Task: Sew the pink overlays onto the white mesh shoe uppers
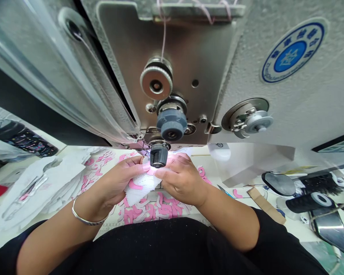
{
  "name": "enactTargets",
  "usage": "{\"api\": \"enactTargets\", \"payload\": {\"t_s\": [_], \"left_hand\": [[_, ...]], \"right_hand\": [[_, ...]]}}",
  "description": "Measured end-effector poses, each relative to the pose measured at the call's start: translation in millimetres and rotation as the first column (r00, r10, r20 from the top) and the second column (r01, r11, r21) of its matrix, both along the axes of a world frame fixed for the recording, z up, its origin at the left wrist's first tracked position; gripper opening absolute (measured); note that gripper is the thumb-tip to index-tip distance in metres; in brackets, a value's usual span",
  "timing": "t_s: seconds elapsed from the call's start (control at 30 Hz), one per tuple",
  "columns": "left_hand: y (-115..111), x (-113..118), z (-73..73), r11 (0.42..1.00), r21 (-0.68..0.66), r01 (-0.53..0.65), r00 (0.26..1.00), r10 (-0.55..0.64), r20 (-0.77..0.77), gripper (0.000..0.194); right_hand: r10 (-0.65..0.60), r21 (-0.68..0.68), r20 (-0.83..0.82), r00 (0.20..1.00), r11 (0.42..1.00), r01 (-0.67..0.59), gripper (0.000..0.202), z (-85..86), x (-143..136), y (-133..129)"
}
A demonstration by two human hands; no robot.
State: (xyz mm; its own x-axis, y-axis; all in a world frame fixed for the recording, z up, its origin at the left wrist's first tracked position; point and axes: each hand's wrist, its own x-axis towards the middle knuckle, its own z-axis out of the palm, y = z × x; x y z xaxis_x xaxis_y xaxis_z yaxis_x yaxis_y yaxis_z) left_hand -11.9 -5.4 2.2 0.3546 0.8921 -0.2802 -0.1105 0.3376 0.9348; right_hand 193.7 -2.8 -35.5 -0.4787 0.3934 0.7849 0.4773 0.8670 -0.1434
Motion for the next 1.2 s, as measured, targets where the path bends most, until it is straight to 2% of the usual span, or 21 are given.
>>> {"api": "enactTargets", "payload": {"t_s": [0.1,0.37,0.6,0.83,1.2], "left_hand": [[1,-1,-0.3,1.0,-0.011,0.018,1.0,-0.018,0.001,0.023],[-1,4,-3.0,0.993,0.085,-0.077,0.994,0.083,-0.073,0.024],[5,12,-5.2,0.983,0.051,-0.176,0.984,0.176,0.003,0.016],[5,14,-6.5,0.983,0.023,-0.182,0.983,0.182,0.031,0.017],[6,15,-6.3,0.981,0.053,-0.185,0.982,0.183,0.035,0.017]], "right_hand": [[0.025,-0.018,-0.007,1.0,1.0,-0.025,0.034,-0.4,0,2],[0.051,-0.024,-0.008,0.999,0.998,-0.051,0.034,0.3,2,4],[0.014,-0.118,-0.029,0.999,0.993,-0.018,0.026,7.6,3,11],[0.018,-0.126,-0.03,0.999,0.992,-0.021,0.038,8.9,3,11],[0.007,-0.164,-0.05,0.999,0.986,-0.015,0.039,7.1,2,13]]}}
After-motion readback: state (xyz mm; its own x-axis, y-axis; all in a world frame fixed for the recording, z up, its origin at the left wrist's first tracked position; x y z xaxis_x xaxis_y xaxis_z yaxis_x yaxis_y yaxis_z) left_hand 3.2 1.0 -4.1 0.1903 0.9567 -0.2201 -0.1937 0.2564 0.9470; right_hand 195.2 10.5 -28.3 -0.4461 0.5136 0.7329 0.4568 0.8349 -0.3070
